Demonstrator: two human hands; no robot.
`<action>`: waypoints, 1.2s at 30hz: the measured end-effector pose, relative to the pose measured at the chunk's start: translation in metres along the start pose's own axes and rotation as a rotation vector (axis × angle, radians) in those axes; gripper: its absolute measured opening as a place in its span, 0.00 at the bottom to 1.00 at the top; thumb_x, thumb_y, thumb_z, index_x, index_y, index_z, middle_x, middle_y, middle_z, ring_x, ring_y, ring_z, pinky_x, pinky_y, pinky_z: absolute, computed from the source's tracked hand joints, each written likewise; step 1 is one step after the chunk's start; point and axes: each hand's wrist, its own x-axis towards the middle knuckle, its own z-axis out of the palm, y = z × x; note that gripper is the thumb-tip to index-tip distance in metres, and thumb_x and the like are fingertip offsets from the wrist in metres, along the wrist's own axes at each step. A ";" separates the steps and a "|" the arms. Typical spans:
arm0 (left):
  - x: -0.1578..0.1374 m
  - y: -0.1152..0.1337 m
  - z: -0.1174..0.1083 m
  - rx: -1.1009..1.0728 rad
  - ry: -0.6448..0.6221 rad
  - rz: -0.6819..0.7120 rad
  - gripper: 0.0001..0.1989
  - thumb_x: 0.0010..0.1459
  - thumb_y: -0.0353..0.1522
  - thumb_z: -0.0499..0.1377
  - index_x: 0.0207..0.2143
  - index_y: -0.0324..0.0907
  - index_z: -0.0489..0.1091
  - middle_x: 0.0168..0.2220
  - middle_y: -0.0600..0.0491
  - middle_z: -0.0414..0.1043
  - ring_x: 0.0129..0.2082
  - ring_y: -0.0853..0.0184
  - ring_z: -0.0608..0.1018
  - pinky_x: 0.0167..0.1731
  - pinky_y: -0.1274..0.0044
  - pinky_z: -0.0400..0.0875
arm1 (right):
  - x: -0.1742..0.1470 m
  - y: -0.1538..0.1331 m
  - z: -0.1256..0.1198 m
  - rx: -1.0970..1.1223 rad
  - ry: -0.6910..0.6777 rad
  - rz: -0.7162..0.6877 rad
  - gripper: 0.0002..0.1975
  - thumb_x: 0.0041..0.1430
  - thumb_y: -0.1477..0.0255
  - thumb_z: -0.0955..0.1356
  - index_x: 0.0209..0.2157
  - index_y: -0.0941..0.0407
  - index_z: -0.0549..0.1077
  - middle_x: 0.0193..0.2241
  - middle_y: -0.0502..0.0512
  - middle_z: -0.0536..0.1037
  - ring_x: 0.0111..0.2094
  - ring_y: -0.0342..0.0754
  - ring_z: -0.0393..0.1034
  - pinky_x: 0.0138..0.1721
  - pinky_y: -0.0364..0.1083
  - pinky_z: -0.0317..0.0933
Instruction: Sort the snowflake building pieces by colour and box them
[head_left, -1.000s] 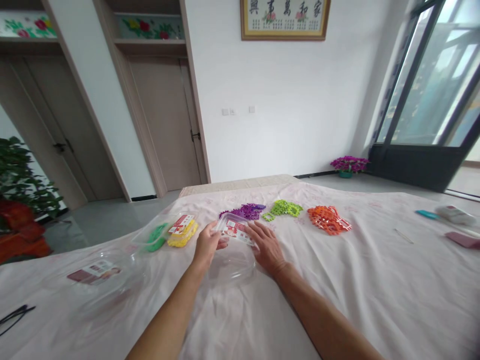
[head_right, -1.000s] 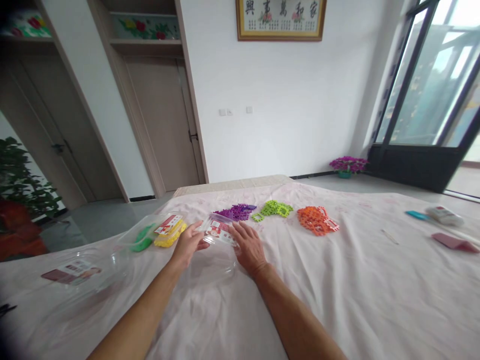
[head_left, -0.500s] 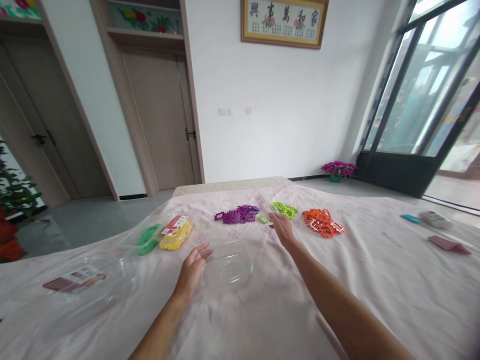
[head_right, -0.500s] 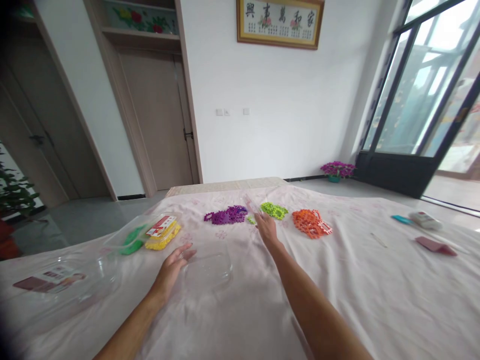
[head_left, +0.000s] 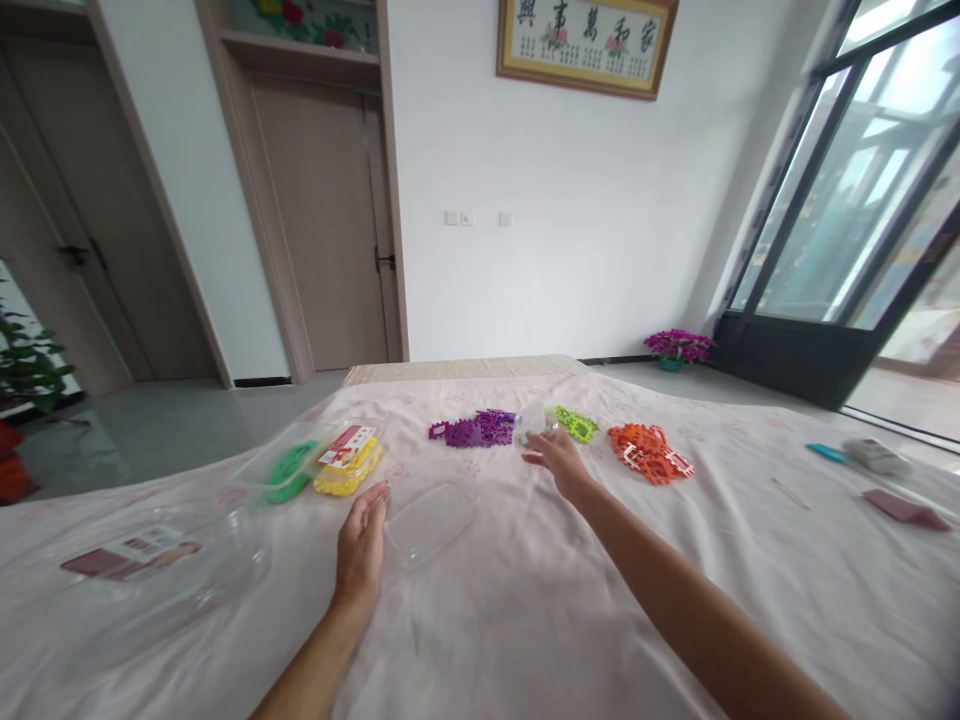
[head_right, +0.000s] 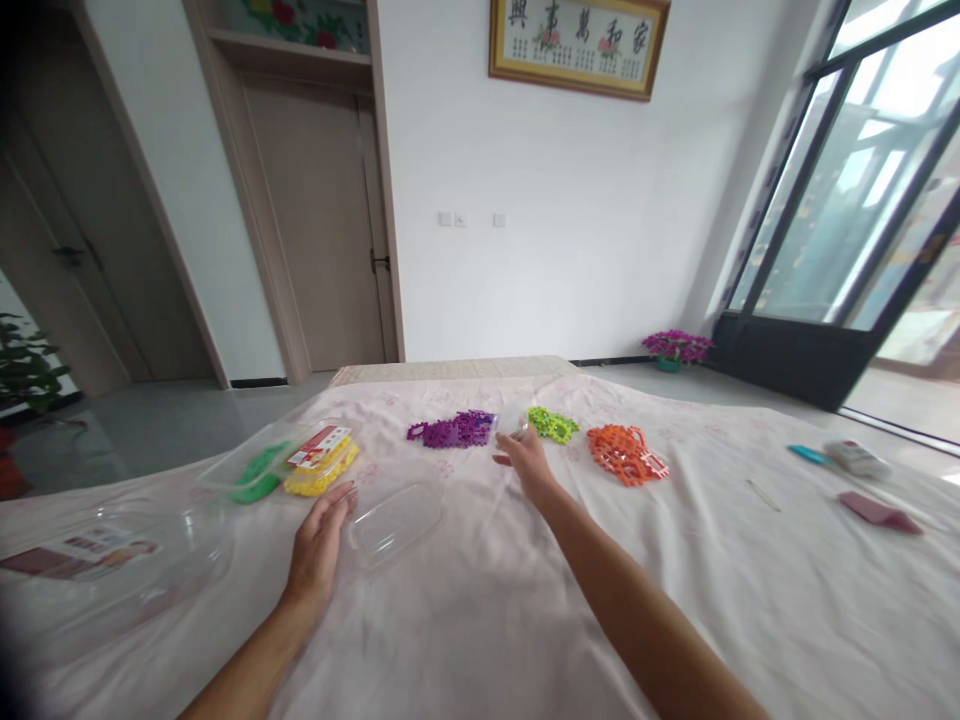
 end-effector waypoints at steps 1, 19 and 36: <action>0.000 0.000 0.000 0.001 -0.003 0.000 0.20 0.57 0.40 0.58 0.49 0.41 0.72 0.54 0.43 0.73 0.53 0.58 0.76 0.57 0.65 0.66 | -0.013 0.001 0.005 0.027 -0.064 -0.002 0.22 0.47 0.64 0.72 0.45 0.54 0.69 0.43 0.56 0.75 0.41 0.50 0.73 0.40 0.51 0.72; 0.001 0.004 0.004 -0.006 0.088 0.048 0.25 0.57 0.34 0.58 0.57 0.43 0.64 0.46 0.47 0.76 0.50 0.62 0.77 0.57 0.66 0.66 | 0.012 0.024 -0.014 -1.270 -0.731 -0.229 0.43 0.48 0.71 0.70 0.67 0.53 0.57 0.67 0.64 0.55 0.68 0.61 0.47 0.63 0.58 0.49; 0.004 0.007 0.004 -0.024 0.146 0.019 0.25 0.55 0.34 0.58 0.57 0.43 0.64 0.44 0.48 0.77 0.48 0.61 0.78 0.56 0.66 0.67 | -0.006 0.006 -0.034 -1.344 -0.618 -0.527 0.25 0.65 0.75 0.59 0.62 0.53 0.64 0.58 0.62 0.71 0.56 0.53 0.67 0.55 0.51 0.60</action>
